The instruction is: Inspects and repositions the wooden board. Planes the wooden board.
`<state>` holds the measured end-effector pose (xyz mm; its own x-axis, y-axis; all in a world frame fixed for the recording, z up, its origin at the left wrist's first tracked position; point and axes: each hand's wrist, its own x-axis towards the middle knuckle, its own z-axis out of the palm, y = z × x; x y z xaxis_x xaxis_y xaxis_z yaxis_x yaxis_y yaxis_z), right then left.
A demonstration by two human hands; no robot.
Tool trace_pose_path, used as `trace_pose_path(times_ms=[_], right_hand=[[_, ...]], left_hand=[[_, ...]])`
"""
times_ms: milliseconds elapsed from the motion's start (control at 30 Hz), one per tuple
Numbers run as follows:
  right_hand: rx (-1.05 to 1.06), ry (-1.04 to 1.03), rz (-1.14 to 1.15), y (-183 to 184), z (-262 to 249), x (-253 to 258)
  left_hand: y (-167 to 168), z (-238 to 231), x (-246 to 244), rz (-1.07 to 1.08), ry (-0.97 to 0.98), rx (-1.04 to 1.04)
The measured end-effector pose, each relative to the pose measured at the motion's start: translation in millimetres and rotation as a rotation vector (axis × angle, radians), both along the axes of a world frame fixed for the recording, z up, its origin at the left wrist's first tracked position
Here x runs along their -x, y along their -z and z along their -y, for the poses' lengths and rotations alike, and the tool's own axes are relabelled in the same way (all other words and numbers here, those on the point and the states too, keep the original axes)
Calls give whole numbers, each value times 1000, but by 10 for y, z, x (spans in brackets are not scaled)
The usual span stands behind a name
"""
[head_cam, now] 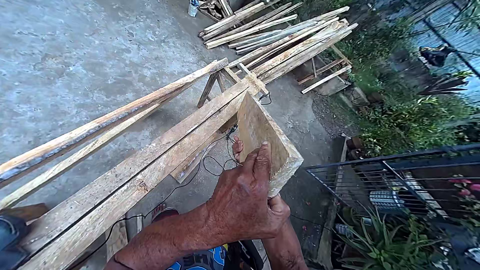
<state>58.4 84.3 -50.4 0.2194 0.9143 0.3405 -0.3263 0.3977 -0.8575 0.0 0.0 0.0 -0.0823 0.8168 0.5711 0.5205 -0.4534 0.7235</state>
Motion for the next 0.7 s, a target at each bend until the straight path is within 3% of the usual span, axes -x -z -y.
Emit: trace_pose_path(times_ms=[167,300,400,433,500,567,700], right_hand=[[22,-60,-20,-22,0,-29],[-9,20,20,-13,40,17],[338,7,-56,36,-126,-139],[446,-83,-85,229,-320,-333],[441,-347,-80,819,-760,-787],[778,-167,-58,738,-910,-744],[924,-122,-68,493,-797,-577]], left_hand=[[-25,-24,0,-9,-6,1],[-18,-21,-18,-10,11,2],[-36,-3,2,-10,17,17],[-69,22,29,-14,19,40],[-118,72,88,-11,-5,91],[25,55,108,33,-74,85],[158,35,211,102,-101,114]])
